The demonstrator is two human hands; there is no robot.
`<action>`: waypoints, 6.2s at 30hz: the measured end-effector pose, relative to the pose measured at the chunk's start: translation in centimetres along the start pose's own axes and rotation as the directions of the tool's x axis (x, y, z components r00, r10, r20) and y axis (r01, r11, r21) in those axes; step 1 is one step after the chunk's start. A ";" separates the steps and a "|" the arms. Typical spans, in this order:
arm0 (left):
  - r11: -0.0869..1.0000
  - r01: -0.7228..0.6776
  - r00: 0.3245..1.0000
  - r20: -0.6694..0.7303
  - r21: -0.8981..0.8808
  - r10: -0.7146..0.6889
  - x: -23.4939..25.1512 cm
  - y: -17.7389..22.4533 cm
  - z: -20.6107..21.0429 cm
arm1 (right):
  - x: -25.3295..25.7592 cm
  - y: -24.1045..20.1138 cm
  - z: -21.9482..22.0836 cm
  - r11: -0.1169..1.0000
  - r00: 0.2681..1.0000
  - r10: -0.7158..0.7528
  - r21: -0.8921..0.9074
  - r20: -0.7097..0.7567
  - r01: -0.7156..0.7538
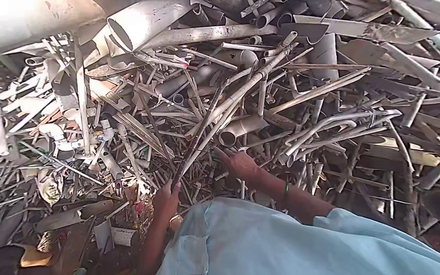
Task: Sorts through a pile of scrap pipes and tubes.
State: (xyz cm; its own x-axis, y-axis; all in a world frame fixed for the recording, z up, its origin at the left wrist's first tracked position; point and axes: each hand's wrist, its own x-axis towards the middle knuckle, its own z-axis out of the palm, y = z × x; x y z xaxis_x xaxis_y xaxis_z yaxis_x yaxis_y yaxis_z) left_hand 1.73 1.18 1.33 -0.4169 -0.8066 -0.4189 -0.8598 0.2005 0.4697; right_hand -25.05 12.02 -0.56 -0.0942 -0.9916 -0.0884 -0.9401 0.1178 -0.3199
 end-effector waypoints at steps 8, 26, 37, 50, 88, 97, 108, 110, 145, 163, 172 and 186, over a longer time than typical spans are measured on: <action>0.995 0.042 0.999 -0.022 0.088 -0.041 -0.5 1.6 -0.2 | 2.1 2.1 -2.4 0.981 0.982 0.173 0.075 0.071 -0.178; 0.952 -0.015 0.967 -0.237 0.307 0.092 -2.3 2.7 0.6 | 5.9 7.7 -4.6 0.931 0.927 0.364 0.060 -0.091 -0.359; 0.973 0.013 0.989 -0.146 0.231 0.021 -2.1 2.7 1.0 | 6.1 8.2 -4.1 0.931 0.925 0.361 0.093 -0.119 -0.352; 0.999 0.041 0.999 0.035 0.022 -0.041 -0.9 1.5 1.8 | 5.9 7.1 -4.2 0.932 0.933 0.356 0.091 -0.047 -0.350; 0.976 -0.063 0.996 0.055 -0.209 0.076 -0.9 -3.1 3.0 | 7.5 12.0 -4.5 0.904 0.893 0.420 0.161 -0.164 -0.396; 0.999 -0.031 0.999 0.028 -0.036 0.032 -1.5 -2.3 3.1 | 6.1 10.8 -4.8 0.983 0.981 0.184 0.031 -0.060 -0.182; 0.990 0.023 0.998 -0.068 0.139 -0.014 -2.6 -0.9 3.3 | 4.1 7.3 -3.1 0.997 0.999 -0.052 0.062 0.004 0.051; 0.989 0.032 0.998 -0.066 0.145 -0.022 -2.7 -0.7 3.4 | 6.3 12.3 -4.6 0.967 0.962 0.246 0.094 -0.117 -0.236; 0.886 0.132 0.987 0.146 -0.445 -0.073 -1.9 -1.9 5.7 | 1.4 5.4 -1.2 0.963 0.952 -0.265 0.086 0.154 0.254; 0.870 0.097 0.994 0.093 -0.483 -0.059 -1.0 1.5 6.7 | 4.3 11.1 -1.7 0.999 0.998 0.015 0.031 -0.061 -0.013; 0.996 0.050 0.999 -0.005 -0.073 -0.050 -1.6 0.5 5.0 | 2.4 10.4 -1.3 0.995 0.997 -0.074 0.069 0.001 0.073; 0.949 0.014 0.964 -0.256 0.314 0.071 -3.8 2.5 5.0 | 4.7 15.1 -3.5 0.960 0.953 0.274 0.104 -0.131 -0.261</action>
State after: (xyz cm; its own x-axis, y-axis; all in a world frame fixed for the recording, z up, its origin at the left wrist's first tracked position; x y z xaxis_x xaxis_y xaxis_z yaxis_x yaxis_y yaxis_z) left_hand -0.30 7.51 0.24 -0.3872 -0.9058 -0.1720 -0.9146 0.3537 0.1962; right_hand -40.85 8.99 -2.50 -0.3899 -0.9196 -0.0485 -0.8436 0.3778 -0.3816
